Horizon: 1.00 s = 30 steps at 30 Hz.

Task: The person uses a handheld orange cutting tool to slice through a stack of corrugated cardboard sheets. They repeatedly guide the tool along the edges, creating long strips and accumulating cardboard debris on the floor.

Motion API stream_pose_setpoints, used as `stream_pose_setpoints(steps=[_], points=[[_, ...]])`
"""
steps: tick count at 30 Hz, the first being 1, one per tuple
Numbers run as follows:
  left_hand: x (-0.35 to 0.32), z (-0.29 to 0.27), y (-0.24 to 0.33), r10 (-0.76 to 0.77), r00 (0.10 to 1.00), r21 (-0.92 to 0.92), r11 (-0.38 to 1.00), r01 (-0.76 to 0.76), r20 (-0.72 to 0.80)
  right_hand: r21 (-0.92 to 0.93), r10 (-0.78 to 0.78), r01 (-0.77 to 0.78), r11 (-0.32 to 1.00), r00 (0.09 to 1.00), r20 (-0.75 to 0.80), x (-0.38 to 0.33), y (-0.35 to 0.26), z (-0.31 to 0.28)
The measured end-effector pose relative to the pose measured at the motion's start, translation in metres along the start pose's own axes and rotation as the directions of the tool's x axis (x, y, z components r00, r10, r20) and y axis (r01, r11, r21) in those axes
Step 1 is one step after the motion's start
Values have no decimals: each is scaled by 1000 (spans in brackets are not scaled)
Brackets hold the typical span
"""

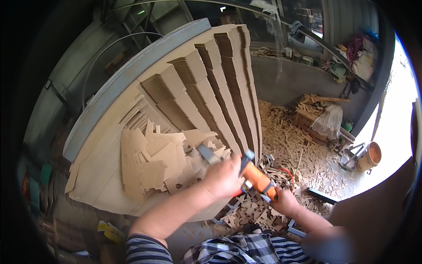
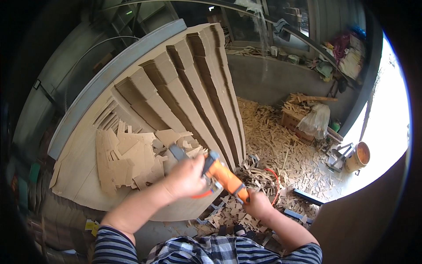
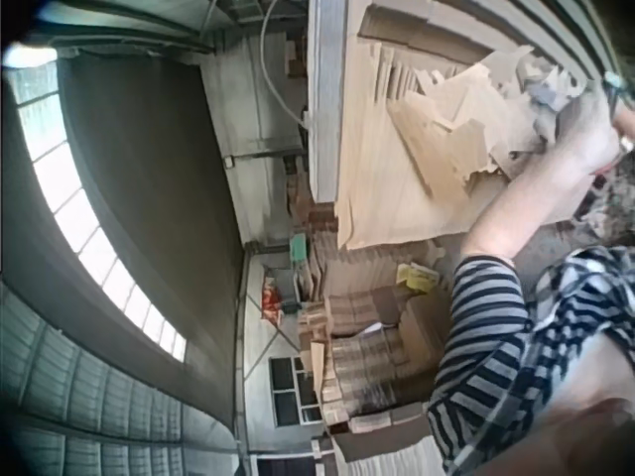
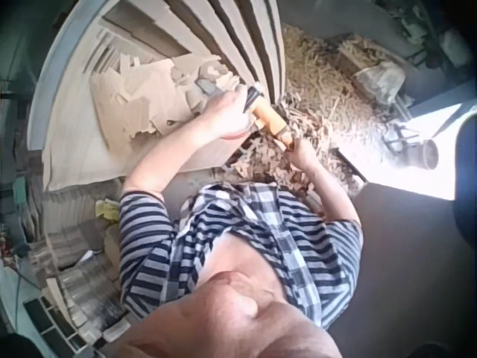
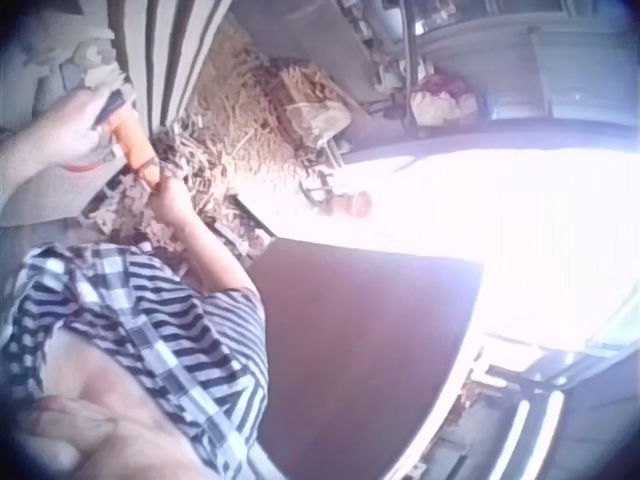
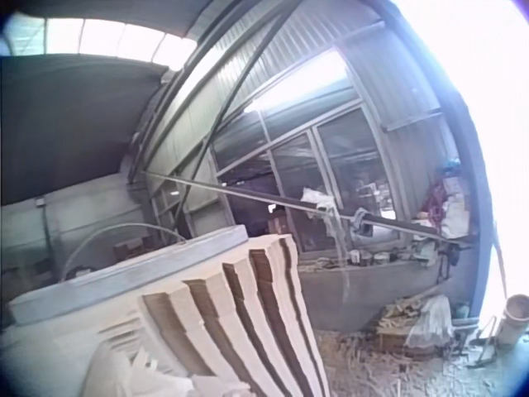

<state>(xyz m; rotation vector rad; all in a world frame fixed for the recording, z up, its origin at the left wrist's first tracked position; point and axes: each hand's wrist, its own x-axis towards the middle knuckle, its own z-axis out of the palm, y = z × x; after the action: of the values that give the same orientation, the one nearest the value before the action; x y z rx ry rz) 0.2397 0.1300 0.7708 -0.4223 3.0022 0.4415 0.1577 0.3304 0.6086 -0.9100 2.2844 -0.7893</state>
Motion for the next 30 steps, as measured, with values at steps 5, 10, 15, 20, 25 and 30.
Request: stream_pose_setpoints(steps=[5, 10, 15, 20, 25, 30], points=[[20, -69, -11, -100, 987, 87, 990, 111, -123, -23, -70, 71, 997, 997, 38, 23, -60, -58], [28, -56, -36, -232, 966, 2, 972, 233, -112, -99, -119, 134, 986, 982, 147, 43, -65, -46], [35, -53, -62, -199, 978, 6, 980, 200, -69, -41, -90, 94, 995, 991, 101, 49, -71, -13], [37, -39, -74, -176, 983, -46, 984, 174, -46, -67, -75, 87, 994, 985, 157, 57, -60, -7], [52, -30, -84, -231, 973, 28, 973, 230, 26, -66, -62, 75, 995, 981, 186, 65, -56, -8], [53, -9, -89, -307, 951, 77, 949, 305, 15, -99, -28, 50, 994, 977, 213, 74, -47, 5]])
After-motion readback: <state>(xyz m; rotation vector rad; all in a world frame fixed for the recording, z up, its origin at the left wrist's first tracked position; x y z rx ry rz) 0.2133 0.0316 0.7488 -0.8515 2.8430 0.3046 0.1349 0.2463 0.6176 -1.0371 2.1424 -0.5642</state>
